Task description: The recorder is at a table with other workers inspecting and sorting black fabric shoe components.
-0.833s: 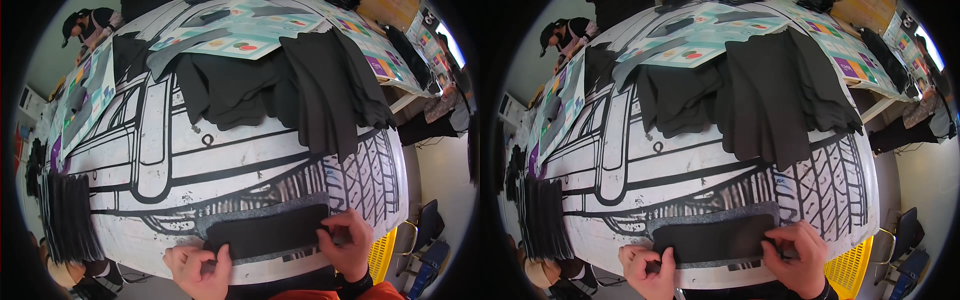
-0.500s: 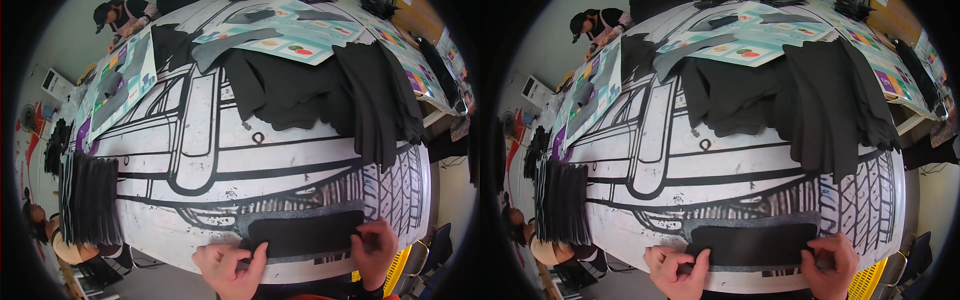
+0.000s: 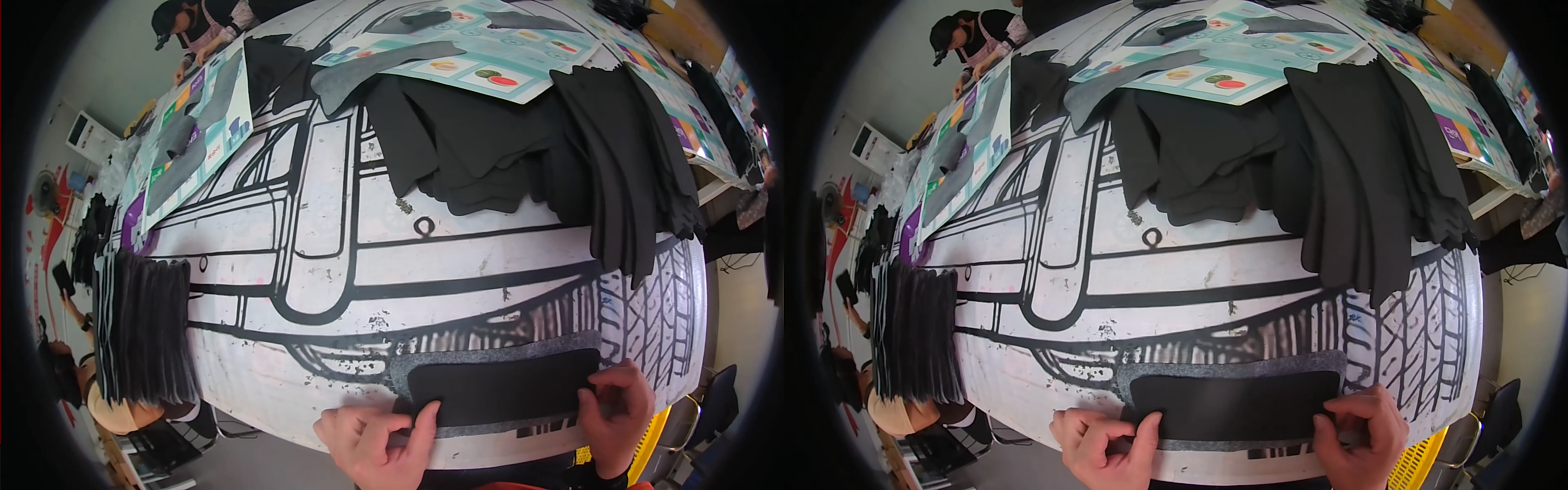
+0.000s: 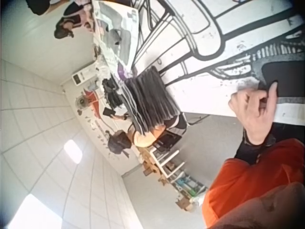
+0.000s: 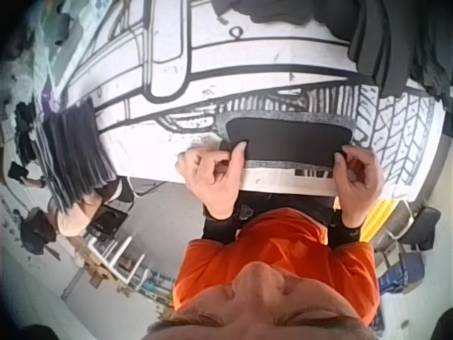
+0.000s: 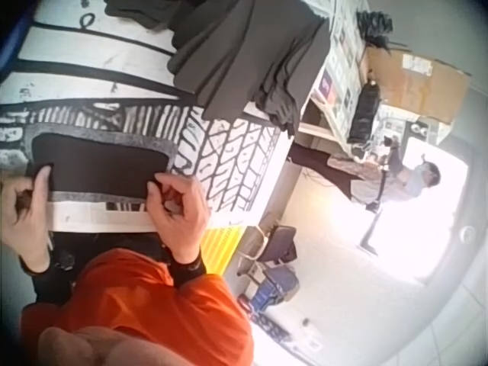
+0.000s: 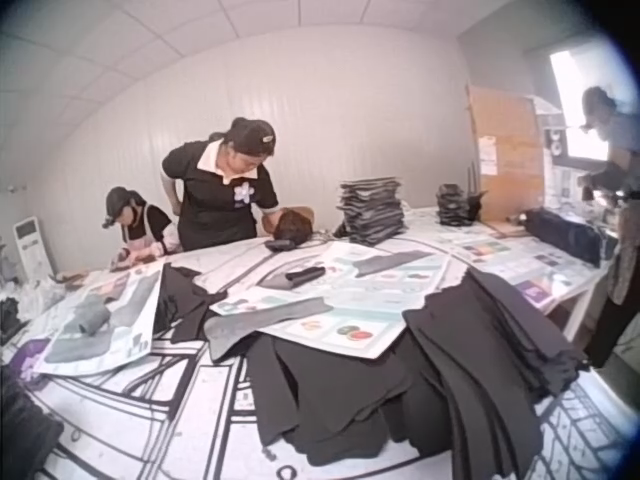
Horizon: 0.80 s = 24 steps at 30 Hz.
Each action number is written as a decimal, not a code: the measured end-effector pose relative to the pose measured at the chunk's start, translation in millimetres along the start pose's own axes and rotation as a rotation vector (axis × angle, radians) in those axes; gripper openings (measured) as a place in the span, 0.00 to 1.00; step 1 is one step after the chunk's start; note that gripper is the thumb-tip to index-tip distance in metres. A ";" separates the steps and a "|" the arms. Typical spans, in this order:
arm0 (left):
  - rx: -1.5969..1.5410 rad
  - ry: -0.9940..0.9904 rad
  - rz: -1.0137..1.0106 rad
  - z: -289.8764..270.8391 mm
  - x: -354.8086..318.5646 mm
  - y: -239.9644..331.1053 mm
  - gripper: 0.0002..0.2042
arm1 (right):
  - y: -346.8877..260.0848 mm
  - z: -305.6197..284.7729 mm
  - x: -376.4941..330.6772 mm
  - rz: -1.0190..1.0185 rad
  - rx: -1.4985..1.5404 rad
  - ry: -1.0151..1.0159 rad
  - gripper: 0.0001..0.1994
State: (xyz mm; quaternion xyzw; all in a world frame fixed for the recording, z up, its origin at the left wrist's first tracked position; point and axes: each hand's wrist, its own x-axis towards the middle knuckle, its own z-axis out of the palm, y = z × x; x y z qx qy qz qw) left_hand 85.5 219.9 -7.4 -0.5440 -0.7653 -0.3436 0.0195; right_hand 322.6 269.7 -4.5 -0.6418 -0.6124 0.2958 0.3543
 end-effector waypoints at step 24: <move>0.056 -0.019 -0.014 -0.2 -1.9 -0.5 0.15 | -6.9 0.7 4.3 -0.055 -0.062 -0.024 0.12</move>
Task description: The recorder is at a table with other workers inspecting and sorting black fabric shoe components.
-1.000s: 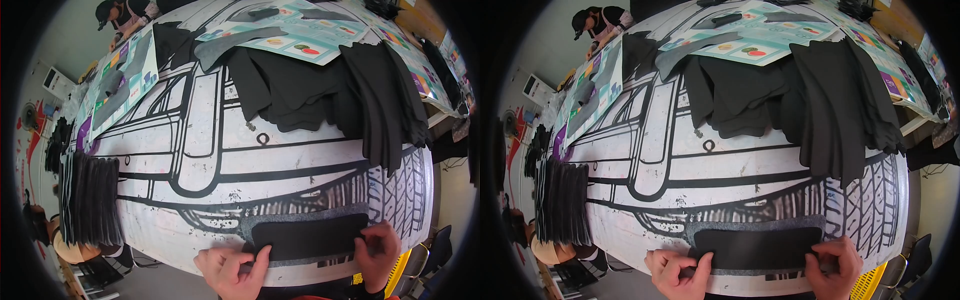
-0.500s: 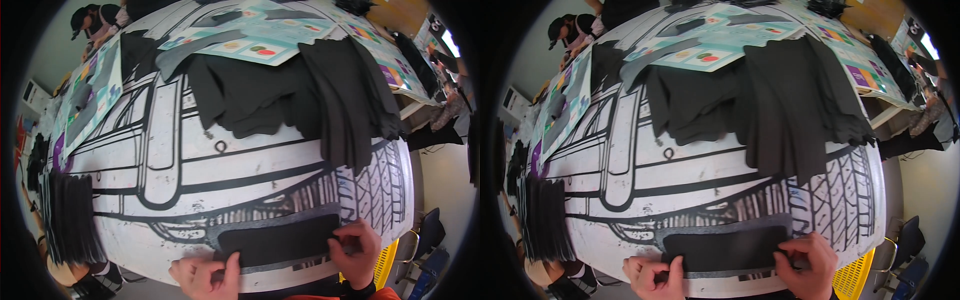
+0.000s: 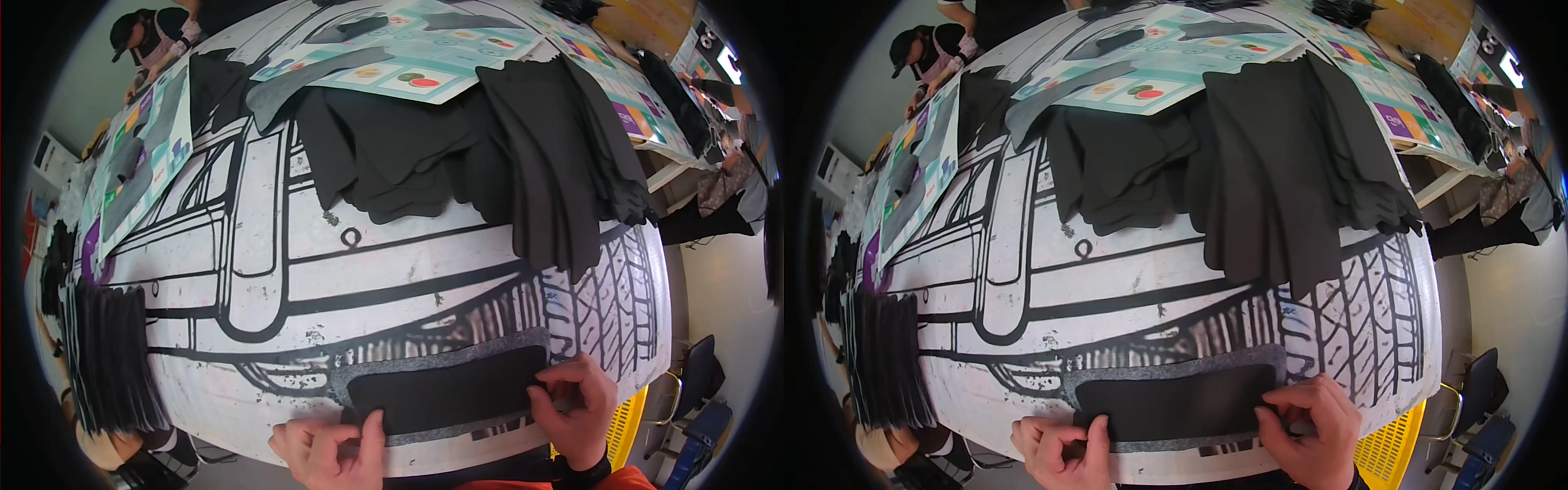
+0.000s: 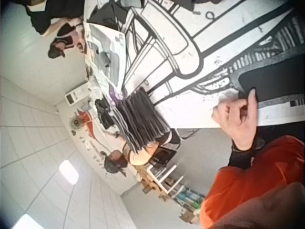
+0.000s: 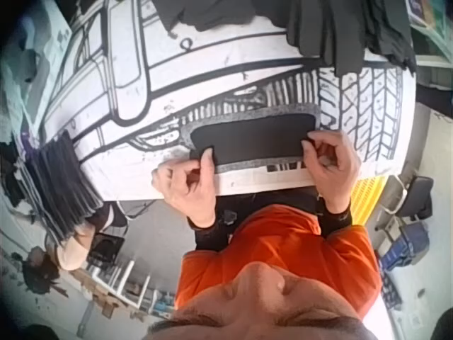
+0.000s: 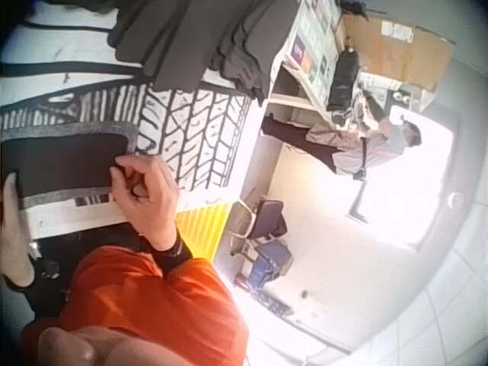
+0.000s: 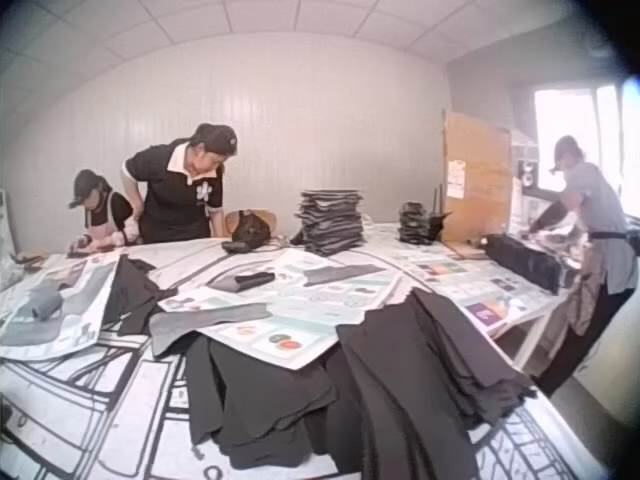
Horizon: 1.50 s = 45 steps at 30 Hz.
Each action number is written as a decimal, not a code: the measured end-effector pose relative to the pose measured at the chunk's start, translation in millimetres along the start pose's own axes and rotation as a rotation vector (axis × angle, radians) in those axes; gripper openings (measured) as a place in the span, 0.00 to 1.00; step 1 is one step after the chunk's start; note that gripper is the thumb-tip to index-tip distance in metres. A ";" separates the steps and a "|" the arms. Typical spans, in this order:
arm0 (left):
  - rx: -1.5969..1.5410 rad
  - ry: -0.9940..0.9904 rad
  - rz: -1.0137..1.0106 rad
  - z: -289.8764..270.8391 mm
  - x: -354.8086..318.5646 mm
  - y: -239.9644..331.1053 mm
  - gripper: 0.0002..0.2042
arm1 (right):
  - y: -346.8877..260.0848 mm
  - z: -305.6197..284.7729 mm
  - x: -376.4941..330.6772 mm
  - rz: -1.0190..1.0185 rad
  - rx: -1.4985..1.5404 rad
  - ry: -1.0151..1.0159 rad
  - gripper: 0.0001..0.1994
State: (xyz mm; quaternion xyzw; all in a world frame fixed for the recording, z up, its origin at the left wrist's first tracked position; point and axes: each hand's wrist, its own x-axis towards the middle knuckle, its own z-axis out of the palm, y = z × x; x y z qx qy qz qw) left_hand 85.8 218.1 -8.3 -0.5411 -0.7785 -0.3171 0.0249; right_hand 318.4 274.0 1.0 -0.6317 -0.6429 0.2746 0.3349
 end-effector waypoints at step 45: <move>0.015 -0.018 -0.013 6.7 -1.6 1.5 0.18 | 14.3 -2.8 -1.2 0.008 0.026 0.014 0.17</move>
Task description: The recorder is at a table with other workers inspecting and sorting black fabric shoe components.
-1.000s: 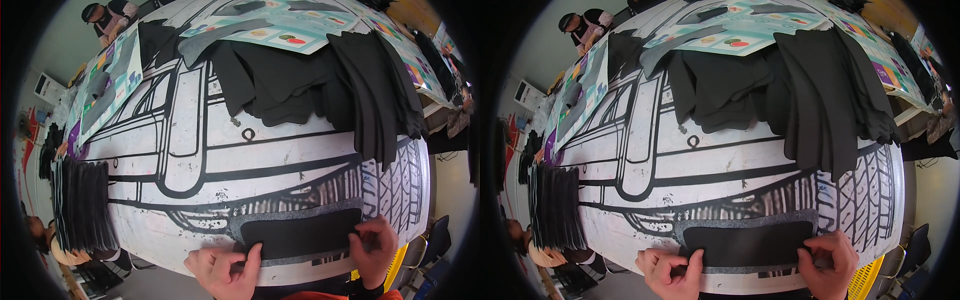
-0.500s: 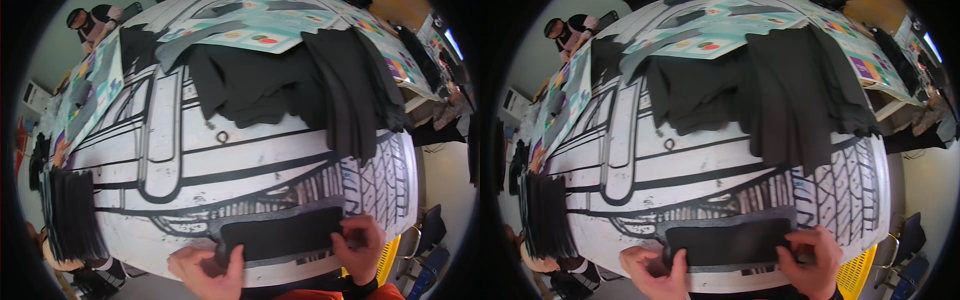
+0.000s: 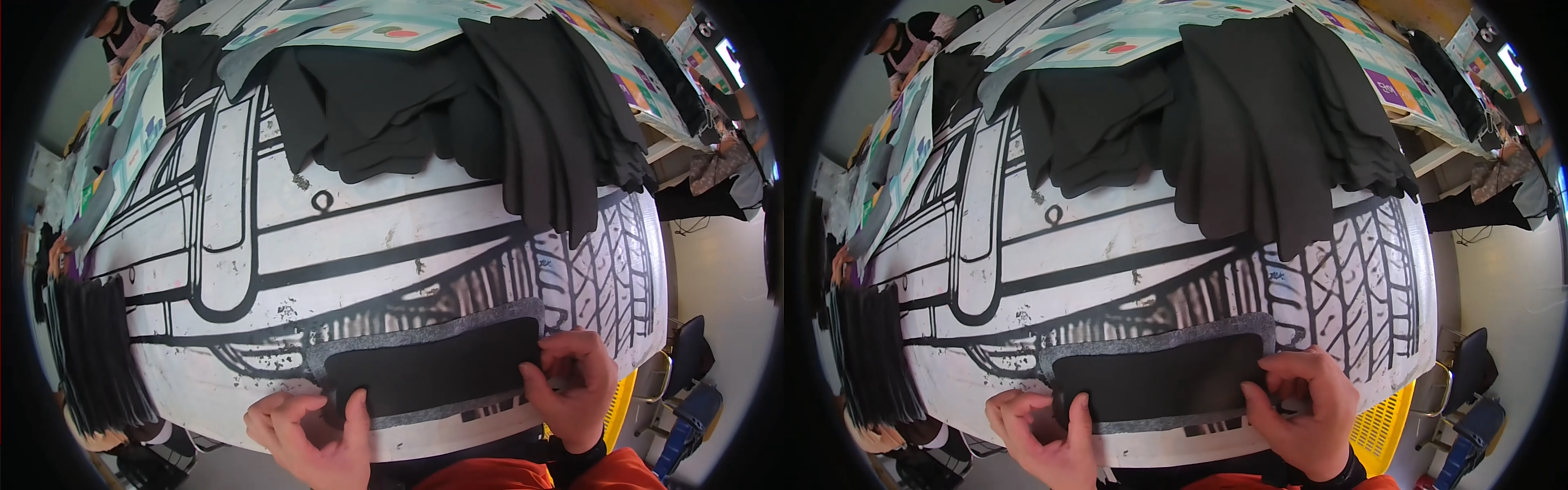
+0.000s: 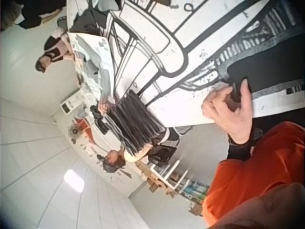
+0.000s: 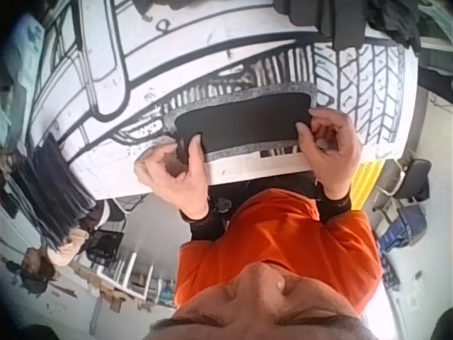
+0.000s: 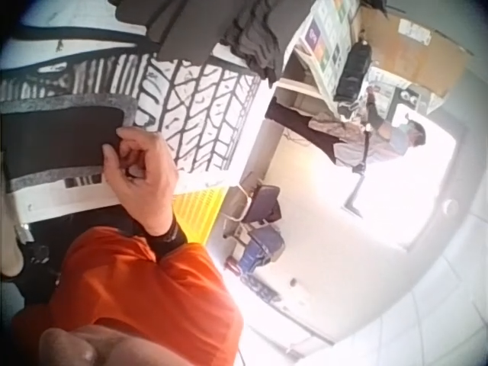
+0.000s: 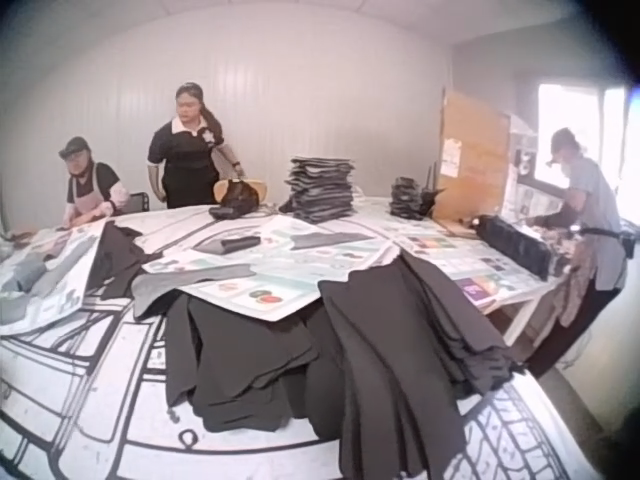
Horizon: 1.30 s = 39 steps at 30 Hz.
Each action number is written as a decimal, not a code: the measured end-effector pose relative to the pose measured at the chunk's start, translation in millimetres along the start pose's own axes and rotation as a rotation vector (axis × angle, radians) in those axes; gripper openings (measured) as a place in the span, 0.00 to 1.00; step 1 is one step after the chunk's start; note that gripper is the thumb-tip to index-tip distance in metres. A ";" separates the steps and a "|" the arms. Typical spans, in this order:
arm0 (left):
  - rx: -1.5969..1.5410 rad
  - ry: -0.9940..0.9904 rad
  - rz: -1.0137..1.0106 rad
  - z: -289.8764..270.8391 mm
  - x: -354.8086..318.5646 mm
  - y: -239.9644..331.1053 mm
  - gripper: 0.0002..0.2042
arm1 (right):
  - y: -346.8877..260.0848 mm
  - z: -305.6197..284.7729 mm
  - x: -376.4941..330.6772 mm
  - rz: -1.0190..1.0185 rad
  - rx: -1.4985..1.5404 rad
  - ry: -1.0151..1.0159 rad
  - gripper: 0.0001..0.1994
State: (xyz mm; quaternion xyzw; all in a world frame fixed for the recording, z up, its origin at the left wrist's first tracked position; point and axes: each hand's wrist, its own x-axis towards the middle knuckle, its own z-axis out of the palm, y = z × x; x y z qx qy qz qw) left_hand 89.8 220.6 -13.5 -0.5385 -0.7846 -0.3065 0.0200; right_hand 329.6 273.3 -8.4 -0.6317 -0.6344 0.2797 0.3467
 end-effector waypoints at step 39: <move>-0.039 -0.046 -0.023 -2.2 0.1 1.3 0.13 | -14.5 4.3 1.2 0.032 -0.096 0.028 0.21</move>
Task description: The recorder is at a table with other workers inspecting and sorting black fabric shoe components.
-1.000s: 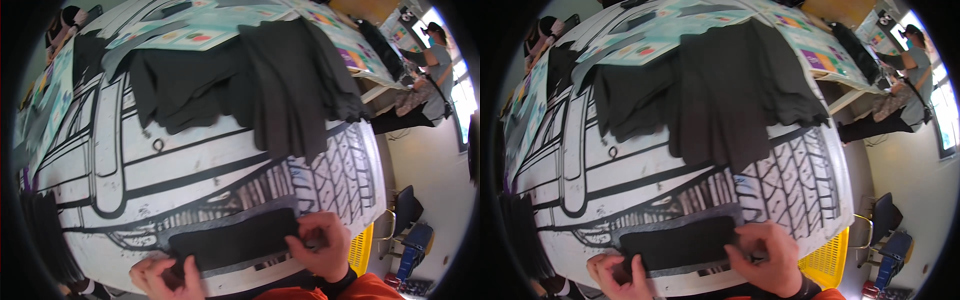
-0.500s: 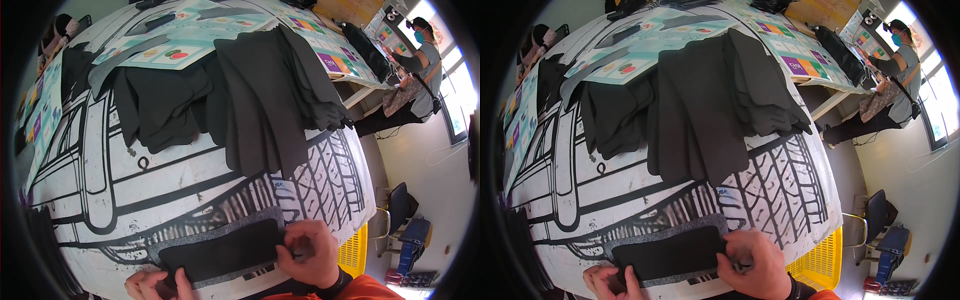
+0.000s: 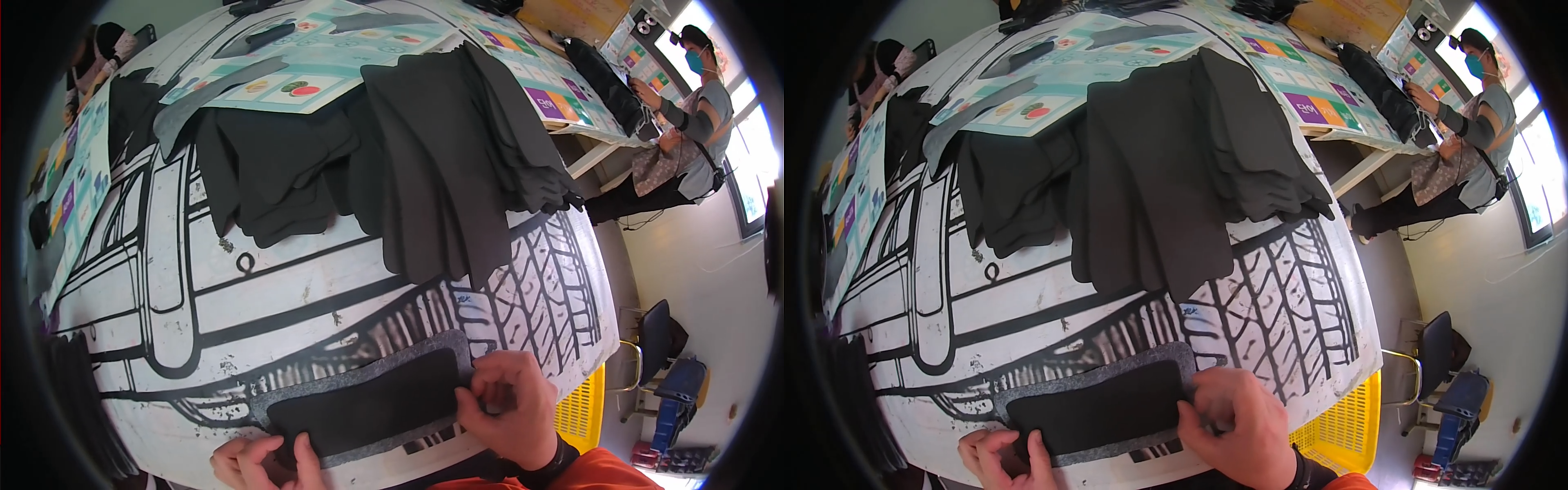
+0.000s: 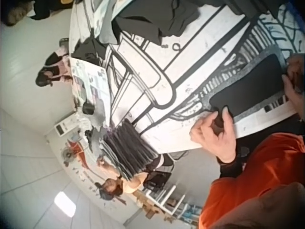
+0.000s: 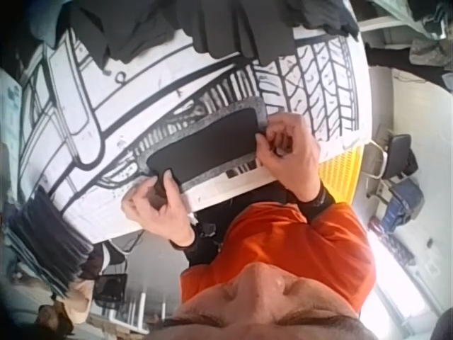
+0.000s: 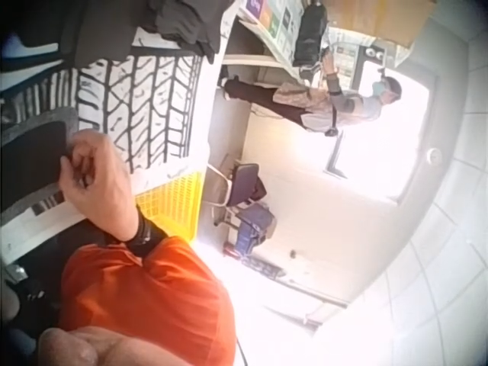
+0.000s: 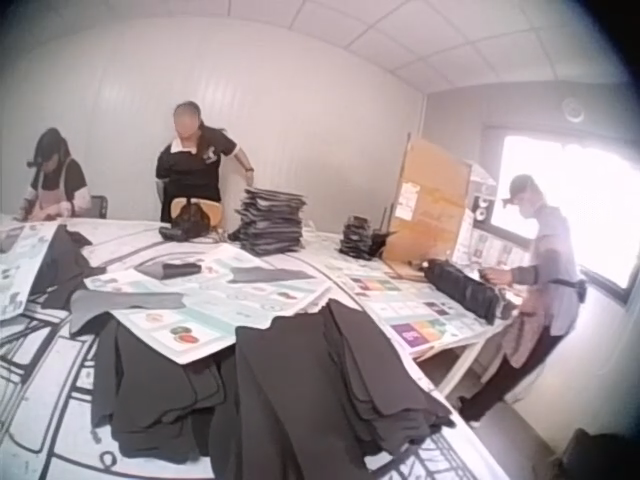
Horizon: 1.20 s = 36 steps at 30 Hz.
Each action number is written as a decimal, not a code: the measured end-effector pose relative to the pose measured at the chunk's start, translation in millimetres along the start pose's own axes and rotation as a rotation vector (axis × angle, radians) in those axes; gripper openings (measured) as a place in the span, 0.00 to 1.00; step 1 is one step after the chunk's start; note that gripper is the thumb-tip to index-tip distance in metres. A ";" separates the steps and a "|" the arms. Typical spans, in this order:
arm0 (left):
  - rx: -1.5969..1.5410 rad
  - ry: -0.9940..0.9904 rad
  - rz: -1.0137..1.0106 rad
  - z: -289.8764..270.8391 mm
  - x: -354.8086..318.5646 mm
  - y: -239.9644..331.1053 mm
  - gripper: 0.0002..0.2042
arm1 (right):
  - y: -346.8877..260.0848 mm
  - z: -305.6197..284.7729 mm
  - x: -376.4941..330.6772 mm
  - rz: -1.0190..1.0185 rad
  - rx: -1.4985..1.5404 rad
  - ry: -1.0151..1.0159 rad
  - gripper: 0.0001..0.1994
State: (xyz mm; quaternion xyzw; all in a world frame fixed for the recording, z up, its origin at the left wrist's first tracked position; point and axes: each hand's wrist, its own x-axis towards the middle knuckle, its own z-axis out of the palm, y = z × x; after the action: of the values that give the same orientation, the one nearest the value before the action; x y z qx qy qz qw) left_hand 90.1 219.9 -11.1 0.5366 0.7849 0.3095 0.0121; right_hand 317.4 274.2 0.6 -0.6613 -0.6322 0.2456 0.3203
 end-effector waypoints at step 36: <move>0.090 -0.161 0.606 24.0 -43.6 22.5 0.30 | 16.6 11.6 -46.8 -0.851 -0.491 0.064 0.30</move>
State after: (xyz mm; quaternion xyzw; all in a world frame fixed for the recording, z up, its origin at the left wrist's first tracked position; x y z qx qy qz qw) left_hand 135.8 199.4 -32.9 0.7688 0.5987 0.2208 -0.0423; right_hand 316.5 229.1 -23.2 -0.4076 -0.8754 -0.0836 0.2461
